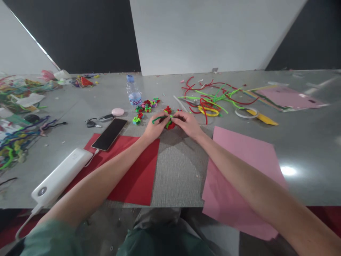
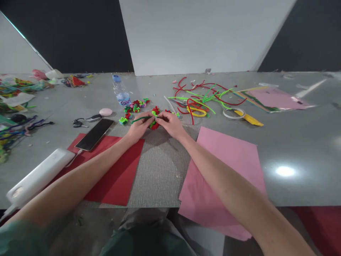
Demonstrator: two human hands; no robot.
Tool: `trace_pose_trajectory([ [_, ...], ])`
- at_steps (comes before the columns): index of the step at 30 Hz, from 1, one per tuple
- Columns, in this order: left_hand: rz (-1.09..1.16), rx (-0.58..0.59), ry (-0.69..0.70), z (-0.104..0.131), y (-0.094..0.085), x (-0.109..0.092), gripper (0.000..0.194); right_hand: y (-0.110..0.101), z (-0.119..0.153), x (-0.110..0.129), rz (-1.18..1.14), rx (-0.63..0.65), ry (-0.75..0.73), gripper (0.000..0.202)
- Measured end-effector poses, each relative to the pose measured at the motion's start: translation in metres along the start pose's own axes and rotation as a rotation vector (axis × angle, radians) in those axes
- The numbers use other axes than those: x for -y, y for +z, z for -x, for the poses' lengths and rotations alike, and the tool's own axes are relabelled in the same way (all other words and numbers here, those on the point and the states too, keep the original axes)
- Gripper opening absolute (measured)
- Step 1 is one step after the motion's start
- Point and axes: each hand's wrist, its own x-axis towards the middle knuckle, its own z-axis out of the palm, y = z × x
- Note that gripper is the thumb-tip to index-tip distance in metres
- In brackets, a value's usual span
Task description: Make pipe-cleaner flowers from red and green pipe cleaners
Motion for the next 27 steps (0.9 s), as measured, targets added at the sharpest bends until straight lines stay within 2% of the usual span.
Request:
trace_pose_trajectory([
  [8,0.000,-0.011,-0.018,0.0000,0.0021,-0.0027,0.022,-0.0007,-0.0024,-0.0016,0.113,-0.012,-0.026,0.041],
  [20,-0.006,-0.035,-0.037,-0.0012,0.0031,-0.0033,0.024,-0.0030,0.0020,0.0003,0.159,0.010,-0.031,0.022],
  [27,0.080,-0.041,-0.110,0.0027,0.0014,0.0012,0.026,0.0002,0.0059,0.0009,0.250,-0.005,-0.007,0.016],
])
